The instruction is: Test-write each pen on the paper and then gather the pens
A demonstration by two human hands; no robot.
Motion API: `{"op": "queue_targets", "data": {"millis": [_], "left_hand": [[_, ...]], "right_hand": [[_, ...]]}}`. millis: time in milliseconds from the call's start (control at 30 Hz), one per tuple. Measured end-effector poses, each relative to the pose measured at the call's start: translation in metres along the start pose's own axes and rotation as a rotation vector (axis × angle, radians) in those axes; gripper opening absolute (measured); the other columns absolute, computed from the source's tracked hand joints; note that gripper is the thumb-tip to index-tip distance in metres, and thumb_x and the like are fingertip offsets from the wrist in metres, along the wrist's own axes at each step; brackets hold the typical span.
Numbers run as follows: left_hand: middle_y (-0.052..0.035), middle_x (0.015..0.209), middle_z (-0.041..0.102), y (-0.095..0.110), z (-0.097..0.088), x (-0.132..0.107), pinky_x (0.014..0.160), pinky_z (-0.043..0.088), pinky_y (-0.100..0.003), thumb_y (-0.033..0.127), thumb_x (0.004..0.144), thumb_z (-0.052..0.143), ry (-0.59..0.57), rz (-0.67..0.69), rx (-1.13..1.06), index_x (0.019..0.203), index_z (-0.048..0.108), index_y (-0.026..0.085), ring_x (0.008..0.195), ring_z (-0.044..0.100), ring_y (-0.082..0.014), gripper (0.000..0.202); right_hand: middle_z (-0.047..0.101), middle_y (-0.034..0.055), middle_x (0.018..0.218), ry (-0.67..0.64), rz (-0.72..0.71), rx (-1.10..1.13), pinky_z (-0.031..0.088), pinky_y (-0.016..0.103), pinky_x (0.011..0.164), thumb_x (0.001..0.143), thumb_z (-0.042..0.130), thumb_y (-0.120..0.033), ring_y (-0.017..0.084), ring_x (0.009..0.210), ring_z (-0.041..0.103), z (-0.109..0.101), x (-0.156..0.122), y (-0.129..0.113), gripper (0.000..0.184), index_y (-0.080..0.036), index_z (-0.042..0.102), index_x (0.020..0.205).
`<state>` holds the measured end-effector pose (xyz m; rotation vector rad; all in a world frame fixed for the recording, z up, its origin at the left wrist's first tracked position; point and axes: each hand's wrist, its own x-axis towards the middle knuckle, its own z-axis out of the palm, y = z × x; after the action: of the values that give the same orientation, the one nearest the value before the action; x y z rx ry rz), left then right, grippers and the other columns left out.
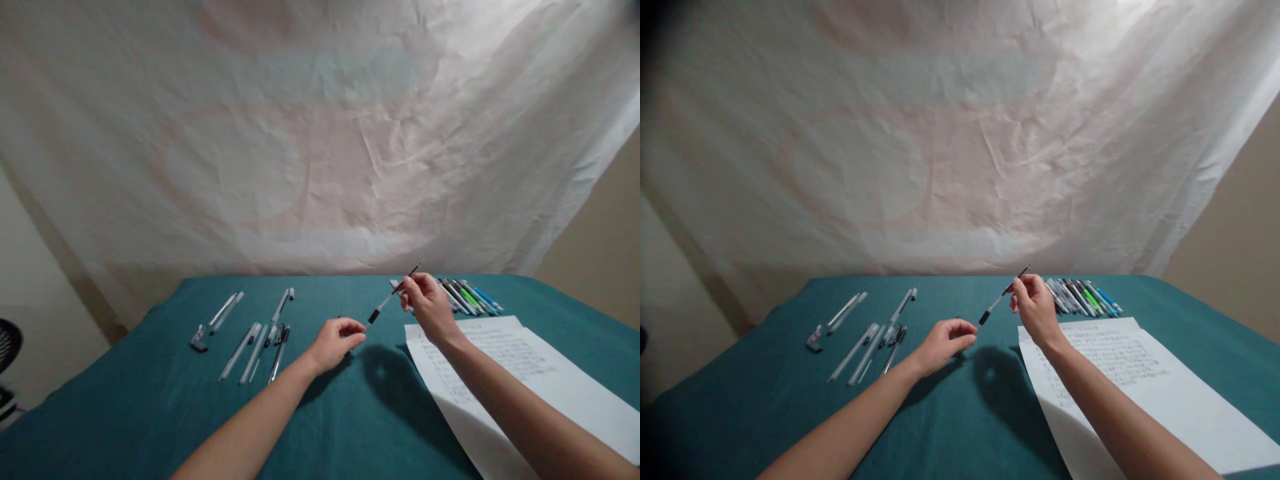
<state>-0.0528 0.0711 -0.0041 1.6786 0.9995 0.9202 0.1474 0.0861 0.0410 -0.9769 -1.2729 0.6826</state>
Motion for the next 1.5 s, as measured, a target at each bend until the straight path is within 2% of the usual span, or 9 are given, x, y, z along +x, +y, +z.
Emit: {"op": "queue_targets", "data": {"millis": [233, 400, 500, 600, 700, 800, 1100, 1333, 1500], "left_hand": [[-0.0043, 0.074, 0.061, 0.002, 0.001, -0.001, 0.06, 0.041, -0.022, 0.032, 0.066, 0.064, -0.023, -0.056, -0.177, 0.088, 0.062, 0.011, 0.062, 0.053, -0.0106, 0.03], [-0.0047, 0.076, 0.06, 0.001, -0.002, 0.003, 0.059, 0.042, -0.022, 0.034, 0.066, 0.064, 0.076, -0.064, -0.293, 0.089, 0.06, 0.01, 0.064, 0.054, -0.0108, 0.033], [-0.0051, 0.074, 0.06, -0.003, -0.007, 0.009, 0.058, 0.043, -0.022, 0.036, 0.065, 0.064, 0.214, -0.055, -0.317, 0.088, 0.059, 0.01, 0.063, 0.055, -0.0109, 0.035], [-0.0056, 0.074, 0.06, -0.009, -0.014, 0.013, 0.057, 0.044, -0.021, 0.038, 0.065, 0.064, 0.351, -0.025, -0.331, 0.089, 0.059, 0.011, 0.064, 0.055, -0.0113, 0.036], [-0.0058, 0.078, 0.06, -0.015, -0.018, 0.016, 0.059, 0.045, -0.022, 0.037, 0.066, 0.063, 0.442, 0.014, -0.332, 0.091, 0.059, 0.011, 0.067, 0.056, -0.0117, 0.036], [-0.0048, 0.078, 0.059, -0.021, -0.021, 0.017, 0.06, 0.045, -0.021, 0.036, 0.067, 0.061, 0.491, 0.033, -0.32, 0.091, 0.058, 0.012, 0.068, 0.056, -0.0111, 0.035], [-0.0065, 0.081, 0.062, -0.026, -0.019, 0.017, 0.058, 0.045, -0.022, 0.039, 0.066, 0.061, 0.474, 0.007, -0.319, 0.089, 0.058, 0.012, 0.067, 0.057, -0.0125, 0.035], [-0.0055, 0.077, 0.062, -0.029, -0.019, 0.017, 0.059, 0.045, -0.022, 0.039, 0.066, 0.061, 0.469, 0.029, -0.297, 0.088, 0.059, 0.011, 0.065, 0.057, -0.0116, 0.035], [-0.0055, 0.078, 0.062, -0.028, -0.018, 0.016, 0.058, 0.045, -0.022, 0.038, 0.067, 0.061, 0.459, 0.024, -0.293, 0.088, 0.058, 0.011, 0.065, 0.057, -0.0115, 0.034]], "right_hand": [[0.051, -0.0023, 0.054, -0.236, 0.072, -0.123, 0.038, 0.019, 0.041, 0.073, 0.054, -0.047, 0.008, 0.044, 0.047, 0.01, -0.01, 0.001, 0.032, -0.015, 0.053, 0.073], [0.055, -0.0002, 0.058, -0.414, 0.111, -0.237, 0.039, 0.019, 0.042, 0.079, 0.046, -0.045, 0.009, 0.045, 0.048, 0.018, -0.017, 0.017, 0.032, -0.014, 0.056, 0.075], [0.056, 0.0007, 0.061, -0.513, 0.024, -0.393, 0.041, 0.021, 0.048, 0.081, 0.044, -0.037, 0.011, 0.053, 0.051, 0.024, -0.026, 0.029, 0.026, -0.015, 0.058, 0.079], [0.06, 0.0034, 0.076, -0.591, -0.128, -0.573, 0.043, 0.023, 0.062, 0.081, 0.046, -0.027, 0.013, 0.066, 0.055, 0.03, -0.036, 0.037, 0.019, -0.017, 0.062, 0.085], [0.058, 0.006, 0.092, -0.675, -0.229, -0.715, 0.042, 0.025, 0.073, 0.082, 0.043, -0.019, 0.014, 0.08, 0.056, 0.037, -0.043, 0.038, 0.023, -0.019, 0.06, 0.098], [0.055, 0.0071, 0.098, -0.743, -0.298, -0.829, 0.04, 0.024, 0.078, 0.083, 0.042, -0.016, 0.015, 0.088, 0.055, 0.045, -0.044, 0.037, 0.028, -0.02, 0.057, 0.106], [0.05, 0.0083, 0.119, -0.814, -0.56, -1.008, 0.039, 0.033, 0.083, 0.084, 0.04, -0.011, 0.02, 0.098, 0.048, 0.064, -0.04, 0.043, 0.04, -0.024, 0.046, 0.121], [0.047, 0.0085, 0.124, -0.854, -0.579, -0.997, 0.039, 0.034, 0.083, 0.083, 0.039, -0.01, 0.02, 0.103, 0.046, 0.058, -0.046, 0.042, 0.042, -0.023, 0.045, 0.123], [0.053, 0.0078, 0.117, -0.882, -0.571, -0.939, 0.038, 0.033, 0.086, 0.081, 0.039, -0.009, 0.019, 0.103, 0.046, 0.055, -0.049, 0.038, 0.037, -0.019, 0.053, 0.113]]}}
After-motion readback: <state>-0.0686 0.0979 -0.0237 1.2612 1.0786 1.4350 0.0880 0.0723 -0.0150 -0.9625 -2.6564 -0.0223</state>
